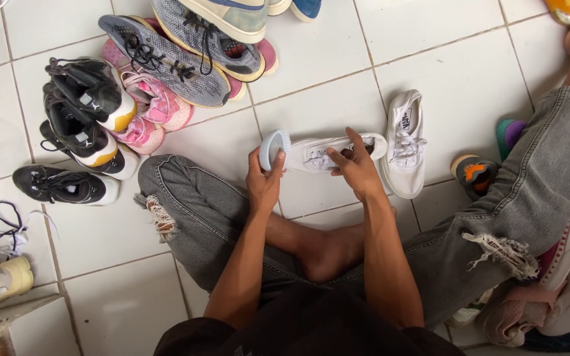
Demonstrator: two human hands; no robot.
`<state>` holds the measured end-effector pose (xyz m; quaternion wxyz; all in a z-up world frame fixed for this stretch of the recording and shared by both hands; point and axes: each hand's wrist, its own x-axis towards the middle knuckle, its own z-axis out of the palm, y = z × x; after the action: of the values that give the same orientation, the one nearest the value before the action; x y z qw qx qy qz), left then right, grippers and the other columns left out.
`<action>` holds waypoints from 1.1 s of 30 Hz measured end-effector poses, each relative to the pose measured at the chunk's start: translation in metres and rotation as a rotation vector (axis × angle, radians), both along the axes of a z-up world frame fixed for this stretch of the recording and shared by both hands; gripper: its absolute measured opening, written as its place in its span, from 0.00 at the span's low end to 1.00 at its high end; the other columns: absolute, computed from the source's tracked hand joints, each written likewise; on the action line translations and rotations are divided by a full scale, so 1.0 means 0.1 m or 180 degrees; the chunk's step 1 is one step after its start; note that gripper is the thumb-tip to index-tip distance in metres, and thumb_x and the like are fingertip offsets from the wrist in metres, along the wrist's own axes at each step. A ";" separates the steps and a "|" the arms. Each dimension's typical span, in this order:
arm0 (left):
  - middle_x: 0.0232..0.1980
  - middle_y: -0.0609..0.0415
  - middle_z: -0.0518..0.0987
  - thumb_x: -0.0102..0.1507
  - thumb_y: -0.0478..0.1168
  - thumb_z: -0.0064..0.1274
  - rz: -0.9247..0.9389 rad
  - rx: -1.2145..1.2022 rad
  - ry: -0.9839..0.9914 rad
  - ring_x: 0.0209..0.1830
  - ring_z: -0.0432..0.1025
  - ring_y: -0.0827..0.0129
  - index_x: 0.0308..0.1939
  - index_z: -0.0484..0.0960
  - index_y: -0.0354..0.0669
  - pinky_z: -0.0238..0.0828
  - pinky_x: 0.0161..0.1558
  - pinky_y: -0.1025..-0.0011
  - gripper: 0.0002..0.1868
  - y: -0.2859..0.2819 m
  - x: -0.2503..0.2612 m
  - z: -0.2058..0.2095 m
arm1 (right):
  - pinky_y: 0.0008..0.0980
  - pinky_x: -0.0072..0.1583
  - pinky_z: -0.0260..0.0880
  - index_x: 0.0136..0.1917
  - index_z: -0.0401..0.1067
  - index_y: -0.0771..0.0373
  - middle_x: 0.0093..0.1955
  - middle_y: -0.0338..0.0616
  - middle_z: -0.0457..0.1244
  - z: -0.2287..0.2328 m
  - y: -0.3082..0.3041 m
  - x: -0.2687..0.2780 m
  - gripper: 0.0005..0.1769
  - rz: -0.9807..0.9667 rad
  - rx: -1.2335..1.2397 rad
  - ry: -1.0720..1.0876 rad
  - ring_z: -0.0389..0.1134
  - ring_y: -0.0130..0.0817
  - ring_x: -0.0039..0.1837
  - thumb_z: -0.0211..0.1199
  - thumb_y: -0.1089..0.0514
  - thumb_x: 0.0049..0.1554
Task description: The person sits on a tiled floor surrounded by many shoes and uses a light blue brush to scrub the sole and upper of a white sneaker. They then switch to the second white sneaker and continue scrubbing the upper and laces with the same brush.
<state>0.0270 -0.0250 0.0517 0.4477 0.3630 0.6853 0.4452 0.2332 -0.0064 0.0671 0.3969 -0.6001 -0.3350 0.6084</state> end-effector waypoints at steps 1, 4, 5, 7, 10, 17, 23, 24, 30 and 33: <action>0.44 0.44 0.80 0.63 0.55 0.62 0.0005 -0.0008 0.0005 0.38 0.80 0.63 0.63 0.72 0.47 0.82 0.42 0.70 0.30 -0.02 0.01 0.00 | 0.35 0.51 0.79 0.80 0.45 0.67 0.44 0.44 0.55 -0.03 0.00 -0.01 0.42 0.0005 -0.0008 0.0005 0.64 0.32 0.47 0.63 0.57 0.61; 0.48 0.40 0.78 0.63 0.58 0.62 -0.0120 0.0341 0.0793 0.47 0.77 0.46 0.61 0.74 0.47 0.77 0.46 0.56 0.30 -0.03 0.03 -0.06 | 0.41 0.52 0.80 0.79 0.50 0.64 0.43 0.47 0.61 -0.08 0.05 -0.06 0.37 0.0124 -0.0123 -0.0102 0.67 0.35 0.48 0.60 0.54 0.64; 0.50 0.45 0.74 0.63 0.57 0.62 -0.0219 0.0620 0.1283 0.51 0.75 0.48 0.62 0.73 0.47 0.76 0.49 0.54 0.30 -0.04 0.03 -0.13 | 0.42 0.52 0.81 0.79 0.50 0.65 0.44 0.47 0.59 -0.09 0.05 -0.09 0.34 -0.0022 -0.0069 0.0052 0.67 0.35 0.48 0.58 0.56 0.64; 0.53 0.49 0.70 0.64 0.57 0.61 -0.0324 0.0904 0.1763 0.55 0.73 0.50 0.62 0.72 0.47 0.75 0.52 0.51 0.29 -0.08 0.08 -0.18 | 0.43 0.53 0.82 0.78 0.51 0.65 0.44 0.47 0.58 -0.03 0.04 -0.12 0.32 -0.0175 -0.0013 0.0197 0.67 0.36 0.48 0.55 0.58 0.65; 0.52 0.40 0.70 0.61 0.59 0.63 -0.0709 0.0906 0.1987 0.50 0.75 0.39 0.64 0.67 0.39 0.77 0.47 0.48 0.38 -0.15 0.15 -0.09 | 0.37 0.45 0.82 0.78 0.52 0.64 0.49 0.52 0.58 0.08 -0.01 -0.24 0.36 -0.0367 -0.0178 0.0271 0.64 0.34 0.47 0.61 0.51 0.63; 0.52 0.37 0.71 0.63 0.54 0.61 -0.0787 0.0429 0.1654 0.46 0.76 0.35 0.66 0.66 0.36 0.76 0.47 0.44 0.36 -0.15 0.05 0.00 | 0.24 0.35 0.74 0.68 0.62 0.62 0.44 0.42 0.51 -0.24 -0.01 -0.37 0.29 -0.0901 -0.0028 0.0274 0.61 0.29 0.38 0.68 0.63 0.56; 0.50 0.41 0.75 0.61 0.59 0.61 -0.0743 0.0250 0.1552 0.43 0.78 0.41 0.64 0.69 0.39 0.77 0.45 0.51 0.37 -0.10 0.10 -0.08 | 0.40 0.50 0.83 0.75 0.56 0.64 0.50 0.43 0.42 -0.37 -0.05 -0.39 0.38 -0.1125 0.0110 0.0659 0.57 0.36 0.49 0.54 0.75 0.52; 0.50 0.45 0.76 0.60 0.60 0.63 -0.1086 0.0386 0.1350 0.41 0.80 0.49 0.64 0.70 0.41 0.79 0.42 0.58 0.38 -0.21 0.18 -0.10 | 0.46 0.51 0.84 0.77 0.54 0.65 0.50 0.44 0.41 -0.40 -0.13 -0.36 0.40 -0.1145 0.0189 0.0668 0.56 0.37 0.50 0.52 0.76 0.51; 0.58 0.42 0.76 0.61 0.62 0.58 -0.0280 -0.0202 0.1574 0.53 0.77 0.41 0.68 0.68 0.45 0.74 0.55 0.49 0.39 0.04 -0.01 -0.15 | 0.37 0.47 0.85 0.73 0.57 0.66 0.48 0.40 0.42 -0.36 -0.14 -0.37 0.36 -0.0939 0.0322 0.0595 0.57 0.33 0.47 0.51 0.77 0.51; 0.48 0.42 0.79 0.57 0.61 0.65 -0.0938 0.0567 0.1286 0.45 0.78 0.42 0.64 0.75 0.47 0.78 0.42 0.53 0.37 -0.13 0.29 0.25 | 0.39 0.45 0.84 0.73 0.55 0.65 0.49 0.43 0.44 -0.38 -0.16 -0.31 0.36 -0.0810 0.0419 0.0613 0.60 0.37 0.47 0.49 0.77 0.52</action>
<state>0.0561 -0.0379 0.0766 0.3281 0.5784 0.6586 0.3523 0.2025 -0.0224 0.0286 0.5394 -0.5494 -0.2558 0.5846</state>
